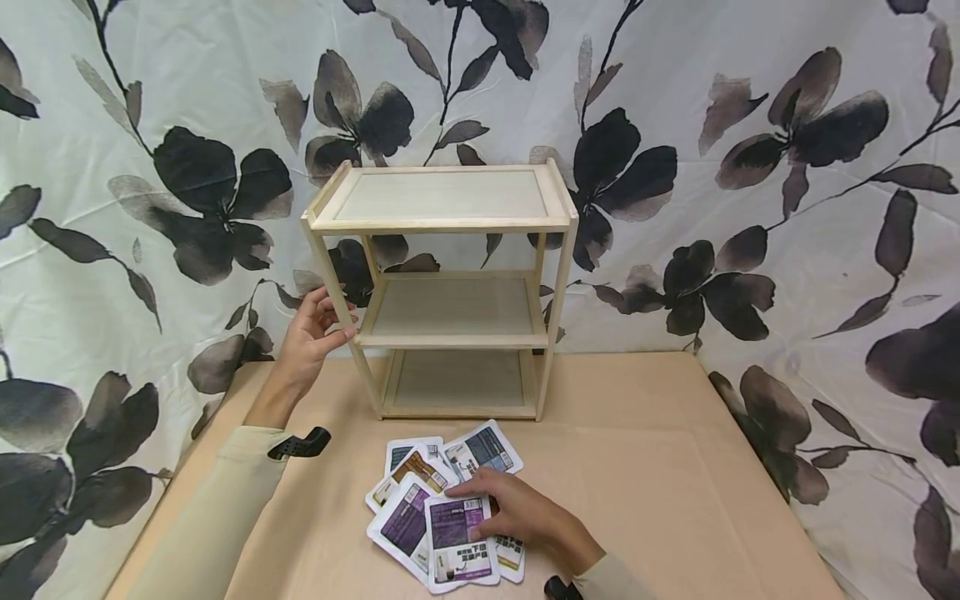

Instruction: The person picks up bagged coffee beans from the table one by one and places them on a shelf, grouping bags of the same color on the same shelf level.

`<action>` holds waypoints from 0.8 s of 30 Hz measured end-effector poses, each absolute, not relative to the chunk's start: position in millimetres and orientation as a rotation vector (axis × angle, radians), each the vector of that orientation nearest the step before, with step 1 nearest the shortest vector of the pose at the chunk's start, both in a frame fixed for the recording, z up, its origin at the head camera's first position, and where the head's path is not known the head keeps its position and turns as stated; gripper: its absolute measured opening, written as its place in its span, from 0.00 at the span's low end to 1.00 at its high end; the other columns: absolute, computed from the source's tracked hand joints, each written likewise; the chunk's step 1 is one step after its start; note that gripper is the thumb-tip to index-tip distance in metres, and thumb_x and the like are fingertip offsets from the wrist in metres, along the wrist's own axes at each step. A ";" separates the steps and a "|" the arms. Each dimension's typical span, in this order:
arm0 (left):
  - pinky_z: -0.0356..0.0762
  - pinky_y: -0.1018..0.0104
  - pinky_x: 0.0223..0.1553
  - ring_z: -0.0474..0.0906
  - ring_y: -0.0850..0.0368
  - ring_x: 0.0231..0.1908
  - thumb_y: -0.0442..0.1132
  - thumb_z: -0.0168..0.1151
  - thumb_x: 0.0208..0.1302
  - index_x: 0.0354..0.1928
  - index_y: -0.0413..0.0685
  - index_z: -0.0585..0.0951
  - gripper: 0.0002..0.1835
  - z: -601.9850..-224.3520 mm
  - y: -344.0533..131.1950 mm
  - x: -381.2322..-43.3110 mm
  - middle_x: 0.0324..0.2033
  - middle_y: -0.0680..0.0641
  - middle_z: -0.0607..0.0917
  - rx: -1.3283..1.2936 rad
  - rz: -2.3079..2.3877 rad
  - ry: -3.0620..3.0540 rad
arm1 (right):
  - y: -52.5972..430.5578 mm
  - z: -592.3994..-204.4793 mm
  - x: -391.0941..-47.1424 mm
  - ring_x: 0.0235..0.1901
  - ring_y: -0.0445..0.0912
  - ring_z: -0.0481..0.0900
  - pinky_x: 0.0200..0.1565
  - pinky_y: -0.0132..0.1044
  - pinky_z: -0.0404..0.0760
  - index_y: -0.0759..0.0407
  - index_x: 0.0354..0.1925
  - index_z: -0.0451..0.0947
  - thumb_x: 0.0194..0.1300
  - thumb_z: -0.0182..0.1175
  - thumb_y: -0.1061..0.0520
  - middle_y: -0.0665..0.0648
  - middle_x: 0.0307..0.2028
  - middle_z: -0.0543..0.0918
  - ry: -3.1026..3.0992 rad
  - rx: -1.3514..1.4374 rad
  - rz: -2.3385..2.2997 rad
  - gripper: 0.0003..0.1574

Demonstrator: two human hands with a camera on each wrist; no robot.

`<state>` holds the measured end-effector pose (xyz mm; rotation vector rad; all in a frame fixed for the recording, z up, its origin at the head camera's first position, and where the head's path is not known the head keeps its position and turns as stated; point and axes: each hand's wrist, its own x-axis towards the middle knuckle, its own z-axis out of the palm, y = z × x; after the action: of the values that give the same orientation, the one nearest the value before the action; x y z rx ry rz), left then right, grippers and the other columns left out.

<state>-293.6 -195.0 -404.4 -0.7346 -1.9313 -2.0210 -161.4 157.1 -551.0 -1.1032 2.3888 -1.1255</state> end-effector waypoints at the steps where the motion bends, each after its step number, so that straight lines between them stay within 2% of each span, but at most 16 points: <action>1: 0.80 0.68 0.49 0.78 0.50 0.48 0.16 0.61 0.60 0.71 0.31 0.61 0.36 -404.2 -195.0 -293.3 0.49 0.46 0.79 -0.733 -2.020 -1.932 | 156.9 -551.6 -161.4 0.50 0.42 0.75 0.55 0.35 0.75 0.48 0.64 0.79 0.60 0.74 0.53 0.49 0.51 0.80 2.387 -1.117 -1.147 0.34; 4: 0.80 0.68 0.50 0.77 0.45 0.49 0.17 0.61 0.60 0.71 0.33 0.63 0.36 -404.0 -194.9 -292.9 0.49 0.45 0.78 -0.734 -2.017 -1.933 | 156.6 -552.3 -161.1 0.47 0.41 0.73 0.51 0.33 0.74 0.48 0.57 0.85 0.59 0.73 0.57 0.50 0.46 0.78 2.381 -1.113 -1.232 0.26; 8: 0.80 0.68 0.50 0.78 0.47 0.49 0.17 0.61 0.61 0.71 0.34 0.63 0.36 -405.0 -195.0 -293.1 0.50 0.45 0.78 -0.732 -2.013 -1.940 | 156.4 -554.3 -160.1 0.46 0.40 0.71 0.48 0.32 0.72 0.49 0.50 0.89 0.62 0.71 0.59 0.52 0.45 0.77 2.392 -1.060 -1.325 0.17; 15: 0.80 0.69 0.50 0.77 0.45 0.50 0.17 0.61 0.61 0.71 0.33 0.62 0.36 -407.2 -195.1 -293.4 0.50 0.46 0.78 -0.731 -2.010 -1.951 | 155.5 -559.9 -157.6 0.44 0.42 0.75 0.47 0.34 0.74 0.52 0.48 0.89 0.67 0.67 0.56 0.53 0.44 0.82 2.405 -1.006 -1.396 0.12; 18: 0.80 0.69 0.51 0.77 0.43 0.51 0.18 0.61 0.62 0.71 0.35 0.64 0.36 -407.2 -195.9 -293.0 0.51 0.41 0.78 -0.731 -1.995 -1.962 | 154.2 -560.1 -157.8 0.46 0.44 0.76 0.51 0.34 0.74 0.51 0.49 0.89 0.68 0.65 0.56 0.52 0.45 0.84 2.412 -0.969 -1.417 0.12; 20: 0.80 0.69 0.51 0.77 0.42 0.51 0.18 0.61 0.62 0.71 0.36 0.64 0.36 -407.0 -196.2 -293.1 0.52 0.38 0.77 -0.732 -1.984 -1.965 | 153.3 -559.2 -157.9 0.51 0.47 0.78 0.57 0.36 0.73 0.51 0.49 0.89 0.70 0.64 0.56 0.51 0.47 0.86 2.426 -0.931 -1.419 0.12; 22: 0.79 0.69 0.51 0.76 0.41 0.52 0.18 0.61 0.62 0.72 0.36 0.64 0.36 -406.8 -196.4 -293.3 0.52 0.36 0.77 -0.733 -1.977 -1.969 | 152.5 -558.1 -157.9 0.57 0.53 0.78 0.62 0.43 0.72 0.51 0.50 0.88 0.71 0.62 0.57 0.49 0.48 0.88 2.422 -0.886 -1.422 0.13; 24: 0.79 0.69 0.51 0.76 0.41 0.52 0.19 0.61 0.63 0.72 0.36 0.63 0.36 -406.9 -196.5 -293.8 0.52 0.37 0.77 -0.733 -1.977 -1.969 | 152.2 -557.4 -157.5 0.65 0.61 0.73 0.69 0.53 0.65 0.51 0.52 0.88 0.72 0.61 0.57 0.49 0.51 0.88 2.394 -0.842 -1.425 0.14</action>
<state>-293.8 -196.5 -406.9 -0.7326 -1.9691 -1.9770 -157.5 152.2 -557.4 -0.8415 2.3936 -1.4254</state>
